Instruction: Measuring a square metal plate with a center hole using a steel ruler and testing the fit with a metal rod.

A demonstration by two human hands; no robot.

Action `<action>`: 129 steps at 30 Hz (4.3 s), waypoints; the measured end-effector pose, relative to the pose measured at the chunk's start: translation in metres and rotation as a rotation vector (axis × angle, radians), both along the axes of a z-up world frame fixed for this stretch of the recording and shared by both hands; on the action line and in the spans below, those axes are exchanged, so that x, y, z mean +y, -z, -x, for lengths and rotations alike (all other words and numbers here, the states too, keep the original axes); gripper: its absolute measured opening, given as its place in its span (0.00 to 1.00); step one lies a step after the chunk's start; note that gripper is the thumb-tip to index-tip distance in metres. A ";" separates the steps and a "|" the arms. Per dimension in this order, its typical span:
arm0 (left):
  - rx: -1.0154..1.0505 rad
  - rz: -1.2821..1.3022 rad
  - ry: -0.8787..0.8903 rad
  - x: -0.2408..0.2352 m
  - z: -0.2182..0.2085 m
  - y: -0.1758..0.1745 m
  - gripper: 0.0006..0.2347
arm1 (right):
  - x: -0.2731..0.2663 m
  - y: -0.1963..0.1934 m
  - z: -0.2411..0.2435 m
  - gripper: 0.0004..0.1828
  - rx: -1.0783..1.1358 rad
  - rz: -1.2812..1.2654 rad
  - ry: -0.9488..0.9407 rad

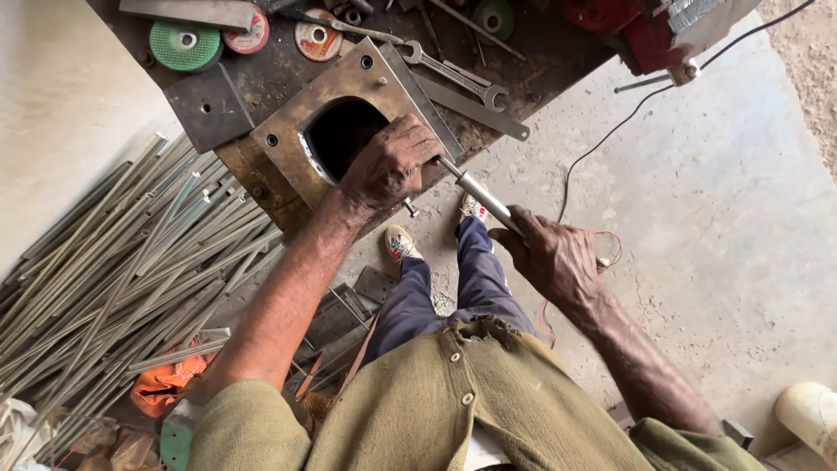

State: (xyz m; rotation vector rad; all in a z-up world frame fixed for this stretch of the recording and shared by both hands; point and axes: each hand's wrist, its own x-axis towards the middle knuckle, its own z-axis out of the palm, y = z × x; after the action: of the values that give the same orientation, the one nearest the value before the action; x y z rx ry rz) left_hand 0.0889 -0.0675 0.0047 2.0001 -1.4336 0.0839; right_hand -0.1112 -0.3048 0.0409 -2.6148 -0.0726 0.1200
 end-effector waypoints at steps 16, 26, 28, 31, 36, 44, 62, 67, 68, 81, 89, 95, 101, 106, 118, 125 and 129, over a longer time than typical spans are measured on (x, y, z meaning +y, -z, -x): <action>0.055 -0.055 -0.078 0.000 0.012 -0.017 0.11 | 0.015 0.017 0.014 0.20 0.294 -0.025 0.096; 0.076 -0.168 -0.486 0.031 0.071 -0.047 0.32 | -0.006 0.052 0.008 0.31 0.910 -0.966 0.105; 0.026 -0.281 -0.441 0.062 0.072 -0.031 0.35 | -0.009 0.050 -0.001 0.31 1.001 -1.029 0.141; -0.033 -0.439 -0.399 0.090 0.073 -0.010 0.37 | -0.009 0.042 -0.006 0.30 1.205 -1.145 0.118; 0.075 -0.471 -0.435 0.084 0.063 -0.010 0.31 | -0.005 0.059 -0.007 0.29 1.277 -1.161 -0.006; 0.120 -0.442 -0.555 0.066 0.064 -0.014 0.24 | 0.003 0.037 -0.010 0.29 1.112 -0.942 0.168; 0.163 -0.235 -0.526 0.076 0.062 -0.017 0.22 | 0.179 0.077 0.037 0.16 0.744 -1.737 0.927; 0.156 -0.235 -0.534 0.076 0.062 -0.015 0.22 | 0.247 0.080 0.017 0.13 0.538 -1.883 1.002; 0.153 -0.234 -0.535 0.076 0.063 -0.015 0.22 | 0.257 0.080 0.014 0.12 0.464 -1.956 1.036; 0.117 -0.246 -0.489 0.078 0.063 -0.013 0.25 | 0.224 0.043 0.004 0.14 0.590 -1.778 0.879; 0.180 -0.143 -0.431 0.067 0.054 -0.009 0.20 | 0.208 0.045 0.017 0.23 0.414 -1.655 0.889; 0.240 -0.161 -0.082 0.020 0.009 0.000 0.17 | 0.201 0.029 0.012 0.21 0.507 -1.499 0.726; 0.223 -0.127 0.062 0.000 -0.012 -0.007 0.12 | 0.192 0.011 -0.001 0.21 0.541 -1.537 0.662; 0.129 0.022 0.093 0.012 -0.020 0.004 0.10 | 0.182 0.018 0.009 0.23 0.684 -1.433 0.429; 0.092 -0.245 -0.067 0.020 -0.010 0.011 0.07 | -0.036 0.017 -0.037 0.21 0.303 -0.255 0.092; 0.353 -0.123 -0.119 -0.006 -0.011 0.001 0.03 | -0.095 0.029 -0.098 0.19 0.202 -0.008 -0.213; 0.394 -0.123 -0.166 -0.007 -0.001 0.012 0.02 | -0.108 0.045 -0.112 0.18 0.066 -0.060 -0.293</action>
State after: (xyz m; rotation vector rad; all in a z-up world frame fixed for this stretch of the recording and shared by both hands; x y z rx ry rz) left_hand 0.0900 -0.0745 -0.0075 2.0877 -1.0438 -0.3173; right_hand 0.0003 -0.4133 -0.0044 -2.5225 -0.4301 0.3010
